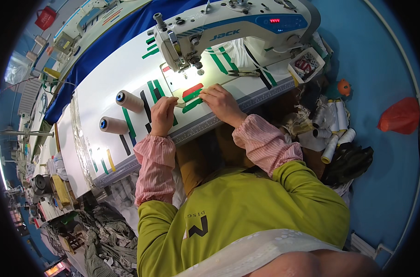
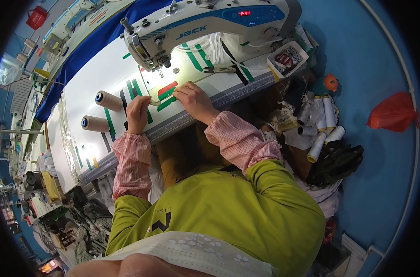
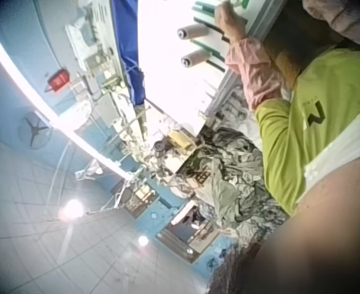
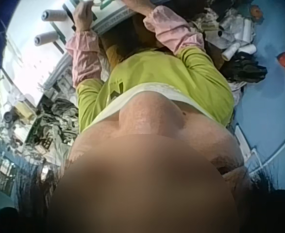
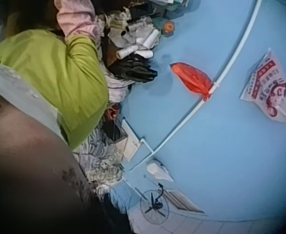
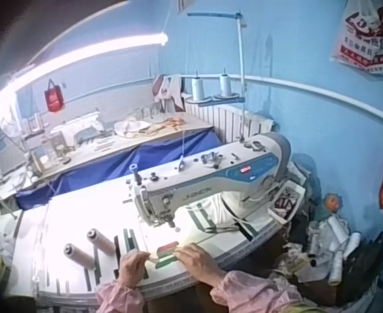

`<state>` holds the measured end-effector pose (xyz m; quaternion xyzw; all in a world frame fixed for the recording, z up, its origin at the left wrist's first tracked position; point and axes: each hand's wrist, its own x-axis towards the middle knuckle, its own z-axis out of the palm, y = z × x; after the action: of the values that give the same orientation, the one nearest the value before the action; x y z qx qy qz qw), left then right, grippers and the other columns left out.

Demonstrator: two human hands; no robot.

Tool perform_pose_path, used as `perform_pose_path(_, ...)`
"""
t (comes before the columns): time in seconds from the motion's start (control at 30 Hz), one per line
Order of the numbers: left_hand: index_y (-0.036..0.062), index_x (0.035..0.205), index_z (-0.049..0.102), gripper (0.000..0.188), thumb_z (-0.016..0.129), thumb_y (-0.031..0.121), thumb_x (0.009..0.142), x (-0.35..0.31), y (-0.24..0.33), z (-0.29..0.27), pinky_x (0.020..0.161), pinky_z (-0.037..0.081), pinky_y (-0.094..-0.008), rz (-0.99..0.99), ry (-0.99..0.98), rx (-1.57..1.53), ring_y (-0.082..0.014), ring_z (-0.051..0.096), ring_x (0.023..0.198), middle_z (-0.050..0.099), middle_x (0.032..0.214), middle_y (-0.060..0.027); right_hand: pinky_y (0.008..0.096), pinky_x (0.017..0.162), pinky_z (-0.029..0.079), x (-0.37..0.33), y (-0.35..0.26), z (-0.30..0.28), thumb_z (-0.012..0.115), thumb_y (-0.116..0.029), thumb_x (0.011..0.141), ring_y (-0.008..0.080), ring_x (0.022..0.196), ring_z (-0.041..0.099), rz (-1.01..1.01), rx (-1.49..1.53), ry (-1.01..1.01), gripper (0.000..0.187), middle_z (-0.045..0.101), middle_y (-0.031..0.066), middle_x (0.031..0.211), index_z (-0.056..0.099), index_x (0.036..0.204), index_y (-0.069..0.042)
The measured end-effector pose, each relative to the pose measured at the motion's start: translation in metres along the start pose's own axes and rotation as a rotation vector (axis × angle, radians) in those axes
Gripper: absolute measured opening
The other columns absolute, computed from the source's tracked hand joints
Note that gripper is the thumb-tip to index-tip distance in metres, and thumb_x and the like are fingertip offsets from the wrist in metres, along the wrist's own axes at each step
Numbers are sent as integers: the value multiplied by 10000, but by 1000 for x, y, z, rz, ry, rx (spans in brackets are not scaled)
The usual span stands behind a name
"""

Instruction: Thread and operate an industrial sewing machine to stitch fabric.

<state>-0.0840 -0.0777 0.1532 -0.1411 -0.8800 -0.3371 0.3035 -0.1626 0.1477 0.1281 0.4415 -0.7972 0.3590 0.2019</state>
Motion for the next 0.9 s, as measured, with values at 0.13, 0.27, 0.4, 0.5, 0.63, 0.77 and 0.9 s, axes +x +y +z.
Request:
perform_pose_path(0.13, 15, 964, 635, 146, 613, -80, 856, 0, 0, 0, 610, 493, -336, 7, 0, 1, -275, 640, 686, 634, 767, -114, 333, 889, 533, 0, 1, 0, 707, -9, 803, 227, 1006, 624, 4, 1, -13, 234, 698, 49, 1050, 718, 1033, -48)
perform_pose_path(0.27, 15, 964, 634, 148, 613, -81, 854, -1, 0, -1, 609, 493, -336, 0, -5, 1, -274, 640, 687, 634, 769, -114, 331, 885, 536, 0, 0, 0, 708, -12, 807, 227, 1006, 626, 1, -9, -14, 229, 698, 49, 1051, 718, 1033, -48)
perform_pose_path(0.4, 16, 961, 631, 148, 611, -85, 854, 0, 2, -1, 613, 495, -336, 1, -8, 3, -273, 644, 692, 635, 770, -112, 333, 883, 538, 0, 0, -1, 710, -13, 806, 227, 1006, 627, -4, -16, -14, 228, 698, 50, 1050, 718, 1031, -49)
perform_pose_path(0.5, 16, 960, 631, 149, 610, -86, 854, 0, 0, 0, 615, 496, -336, -3, -12, 4, -272, 646, 697, 636, 770, -110, 334, 881, 539, 0, 0, 0, 713, -13, 801, 227, 1007, 628, 1, -6, -13, 231, 699, 50, 1049, 719, 1029, -49)
perform_pose_path(0.63, 16, 959, 631, 146, 612, -85, 855, 1, 1, 0, 617, 498, -335, -2, -14, 4, -272, 648, 703, 638, 773, -108, 332, 886, 534, 1, 1, -1, 677, -25, 812, 228, 1004, 628, 3, -6, -7, 208, 700, 57, 1033, 721, 1014, -43)
perform_pose_path(0.77, 17, 960, 632, 144, 616, -80, 856, 2, 0, -1, 616, 496, -337, 3, -5, 5, -276, 647, 700, 636, 769, -110, 333, 883, 529, 4, -1, -3, 642, -35, 819, 232, 991, 632, 1, 11, -3, 194, 703, 67, 1014, 722, 997, -34)
perform_pose_path(0.9, 9, 952, 632, 124, 599, -80, 873, 1, 0, 0, 605, 493, -308, 33, 12, 25, -253, 647, 677, 631, 761, -112, 335, 876, 530, 3, -2, -3, 647, -37, 812, 236, 982, 636, -3, 14, 21, 196, 707, 68, 1008, 722, 993, -34)
